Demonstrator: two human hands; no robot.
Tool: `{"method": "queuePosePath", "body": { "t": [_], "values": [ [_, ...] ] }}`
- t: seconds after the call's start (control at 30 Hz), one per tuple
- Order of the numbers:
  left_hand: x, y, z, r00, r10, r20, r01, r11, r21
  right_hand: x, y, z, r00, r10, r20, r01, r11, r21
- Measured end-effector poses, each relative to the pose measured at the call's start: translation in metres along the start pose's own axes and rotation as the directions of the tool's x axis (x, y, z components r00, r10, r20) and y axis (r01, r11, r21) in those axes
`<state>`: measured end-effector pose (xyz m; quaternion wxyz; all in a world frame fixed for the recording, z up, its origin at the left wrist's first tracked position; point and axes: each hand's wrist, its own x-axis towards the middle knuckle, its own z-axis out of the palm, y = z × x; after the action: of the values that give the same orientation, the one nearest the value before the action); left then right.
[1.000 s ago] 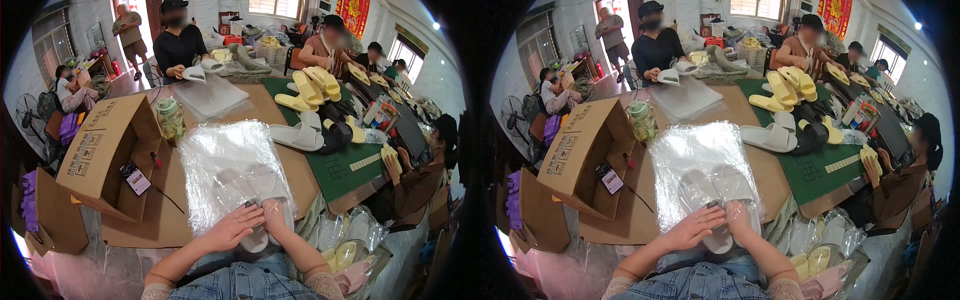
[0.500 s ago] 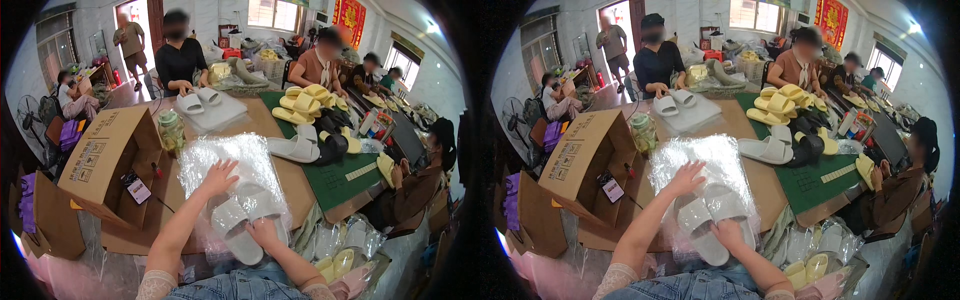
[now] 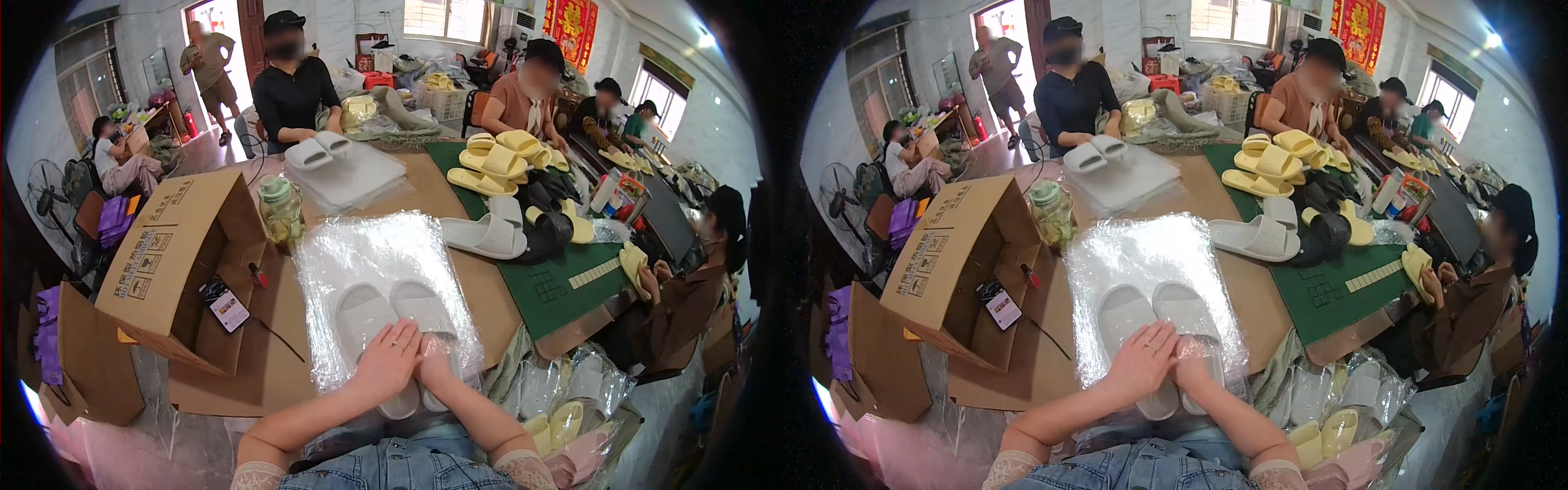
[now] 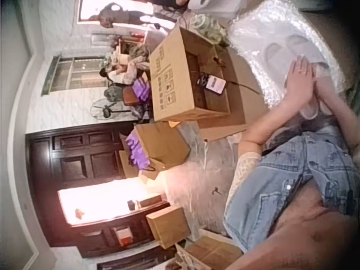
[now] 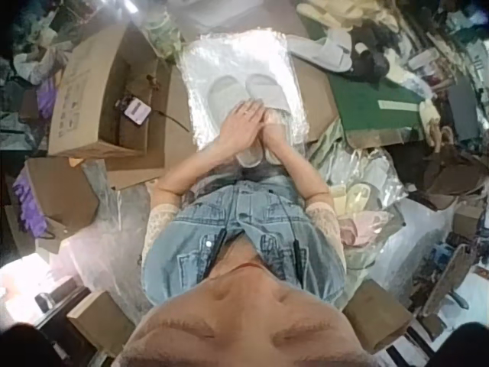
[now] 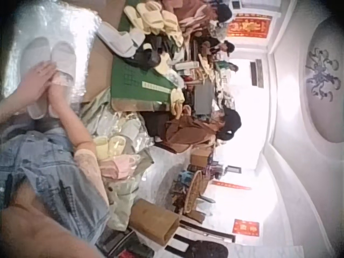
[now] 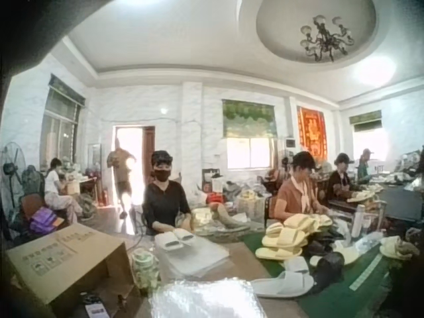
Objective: The person wraps pairs of yellow, pink, and white plastic slippers in bubble wrap. They pick up a pair, place it on a sheet of bubble wrap, fold the wrap around the slippers, and then place the wrapped bundle into a large green sack. The process is repeated for multiple pairs of slippers.
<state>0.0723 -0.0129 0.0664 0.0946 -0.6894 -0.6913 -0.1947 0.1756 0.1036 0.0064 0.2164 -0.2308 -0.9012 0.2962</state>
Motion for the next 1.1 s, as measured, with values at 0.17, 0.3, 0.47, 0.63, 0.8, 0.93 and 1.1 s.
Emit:
{"method": "queuePosePath", "body": {
  "t": [0.17, 0.3, 0.47, 0.63, 0.8, 0.93, 1.1],
  "values": [
    [-0.005, -0.006, 0.0, 0.996, -0.013, -0.092, 0.007, 0.998, -0.064, -0.004, 0.013, 0.018, 0.997, -0.025, -0.068, 0.019, 0.996, -0.09],
    [-0.006, 0.015, -0.011, 0.994, -0.007, -0.111, -0.013, 0.984, -0.175, 0.012, -0.013, 0.002, 0.994, -0.053, -0.1, 0.056, 0.998, 0.02],
    [-0.012, 0.038, -0.027, 0.994, -0.098, -0.045, 0.07, 0.9, -0.429, 0.053, -0.005, 0.016, 0.984, -0.042, -0.173, -0.001, 0.97, -0.244],
    [-0.019, 0.038, -0.018, 0.991, -0.111, -0.072, 0.074, 0.915, -0.395, 0.087, 0.003, 0.022, 0.965, 0.186, -0.185, -0.207, 0.973, -0.104],
    [-0.019, 0.001, -0.037, 0.985, -0.158, -0.073, 0.126, 0.936, -0.329, 0.015, 0.015, 0.014, 0.983, -0.125, -0.132, 0.114, 0.99, -0.085],
    [-0.029, -0.044, -0.021, 0.923, -0.363, -0.13, 0.307, 0.895, -0.324, -0.047, -0.034, -0.054, 0.934, -0.117, 0.338, 0.053, 0.98, 0.191],
    [-0.03, -0.078, 0.019, 0.844, -0.491, -0.215, 0.416, 0.852, -0.317, -0.034, -0.07, -0.119, 0.957, -0.062, 0.284, -0.087, 0.87, 0.485]
  ]
}}
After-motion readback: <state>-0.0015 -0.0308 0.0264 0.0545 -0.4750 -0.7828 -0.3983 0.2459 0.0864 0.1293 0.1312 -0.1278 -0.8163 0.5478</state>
